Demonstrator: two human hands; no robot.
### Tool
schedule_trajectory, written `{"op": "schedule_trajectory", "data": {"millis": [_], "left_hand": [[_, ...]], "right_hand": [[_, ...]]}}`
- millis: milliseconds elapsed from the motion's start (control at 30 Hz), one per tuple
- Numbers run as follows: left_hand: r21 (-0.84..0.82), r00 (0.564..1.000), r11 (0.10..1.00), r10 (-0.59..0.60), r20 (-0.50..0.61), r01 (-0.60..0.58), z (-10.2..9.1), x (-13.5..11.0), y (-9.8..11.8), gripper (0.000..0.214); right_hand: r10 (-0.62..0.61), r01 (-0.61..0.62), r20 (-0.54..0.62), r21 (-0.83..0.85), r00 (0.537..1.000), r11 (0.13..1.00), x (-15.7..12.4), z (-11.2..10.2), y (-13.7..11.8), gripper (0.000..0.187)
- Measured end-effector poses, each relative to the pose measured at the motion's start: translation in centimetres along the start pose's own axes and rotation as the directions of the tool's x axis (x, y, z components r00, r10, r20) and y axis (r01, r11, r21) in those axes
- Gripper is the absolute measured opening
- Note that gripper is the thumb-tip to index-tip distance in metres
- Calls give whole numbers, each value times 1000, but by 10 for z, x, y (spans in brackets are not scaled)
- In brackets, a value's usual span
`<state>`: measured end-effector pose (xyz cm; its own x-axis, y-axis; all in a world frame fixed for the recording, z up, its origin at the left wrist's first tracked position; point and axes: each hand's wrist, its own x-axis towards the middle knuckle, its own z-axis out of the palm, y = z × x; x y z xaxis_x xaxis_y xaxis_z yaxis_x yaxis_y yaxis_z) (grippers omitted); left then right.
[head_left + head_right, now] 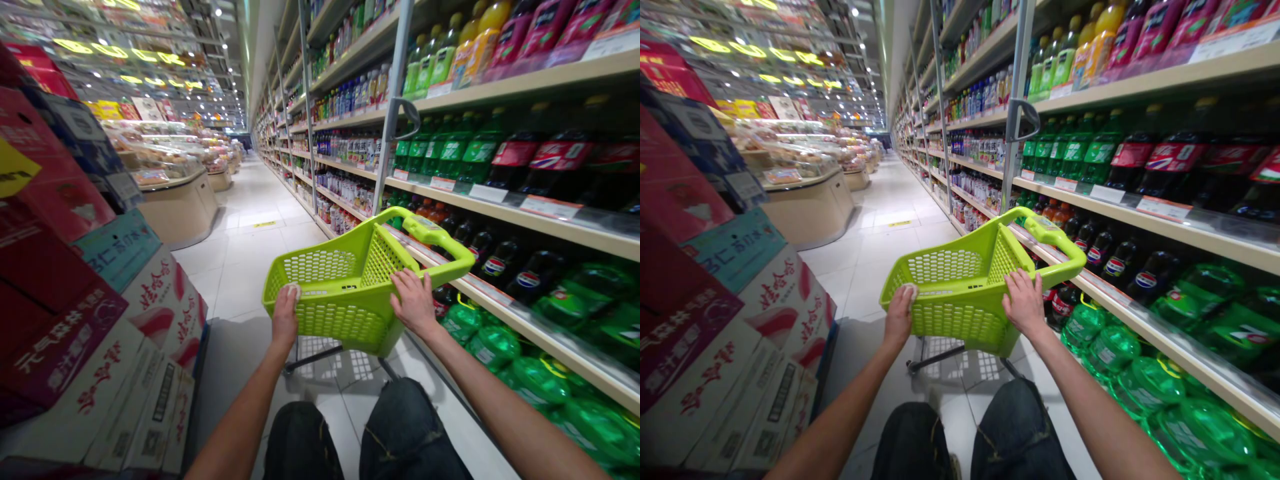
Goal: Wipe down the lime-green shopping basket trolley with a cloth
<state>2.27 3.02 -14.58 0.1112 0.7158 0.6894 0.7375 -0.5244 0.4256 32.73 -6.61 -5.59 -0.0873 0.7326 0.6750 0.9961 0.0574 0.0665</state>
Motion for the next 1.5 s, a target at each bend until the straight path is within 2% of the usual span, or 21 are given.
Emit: {"op": "schedule_trajectory", "data": {"millis": [67,133,233,300,333,367,433,533,600,667,733,867,933,1000,1100,1167,1233,1300,1367,1433,1500], "left_hand": [[-63,988,991,123,93,-118,8,3,17,52],[-78,981,987,149,124,-140,8,4,20,51],[8,1000,1000,-20,12,20,-3,4,0,53],[54,989,990,-126,-76,131,-8,3,-10,54],[62,986,987,-141,-93,147,-7,3,-9,54],[61,988,989,-126,-86,132,-4,2,-5,54],[34,1000,999,-16,-6,17,6,2,11,54],[-13,986,992,129,110,-128,12,1,25,56],[12,992,996,84,90,-85,7,0,20,58],[54,1000,998,-18,13,18,1,-1,13,60],[67,999,996,-49,-23,51,4,-1,15,60],[-6,987,991,132,88,-132,25,1,47,54],[-38,975,983,183,128,-180,28,2,51,53],[-21,986,991,131,103,-130,21,2,40,54],[49,999,998,-39,-11,39,7,-1,18,56],[65,996,995,-72,-43,75,7,-3,20,57],[35,1000,999,16,10,-16,17,-4,38,55],[-23,983,987,158,96,-156,28,-3,56,53],[-55,964,974,227,137,-221,30,-2,61,50],[-26,982,987,161,93,-160,23,-2,47,51],[27,1000,999,25,-6,-25,11,-3,27,55]], "right_hand": [[-9,9,2,8,1000,1000,-1,-1,1,37],[-27,27,3,16,1000,1000,-1,-1,3,37],[-49,49,-5,29,999,998,-2,-1,6,37],[-46,46,-21,39,999,998,-2,0,6,37],[-34,36,-33,44,999,998,-2,1,5,36],[-19,21,-44,47,999,999,-2,2,5,36],[10,-7,-58,50,998,999,-1,3,4,36],[8,-6,-49,48,999,999,-2,4,7,37],[-7,9,-38,47,999,999,-2,4,9,39],[3,-1,-38,46,999,999,-2,4,8,39],[42,-40,-45,41,998,998,-2,4,5,40],[82,-80,-40,43,996,996,-3,4,-1,42],[64,-62,-32,55,997,997,-4,3,0,44],[46,-45,-26,64,999,997,-5,3,2,45],[53,-51,-29,62,998,997,-4,3,2,43],[70,-68,-30,46,997,997,-3,4,-1,42],[71,-71,-18,26,997,997,-2,4,-4,42],[59,-59,0,10,998,998,-1,4,-4,42],[45,-45,17,2,999,999,0,3,-2,42],[35,-35,26,5,999,999,1,4,0,42],[35,-35,18,19,999,999,1,5,-1,43]]}}
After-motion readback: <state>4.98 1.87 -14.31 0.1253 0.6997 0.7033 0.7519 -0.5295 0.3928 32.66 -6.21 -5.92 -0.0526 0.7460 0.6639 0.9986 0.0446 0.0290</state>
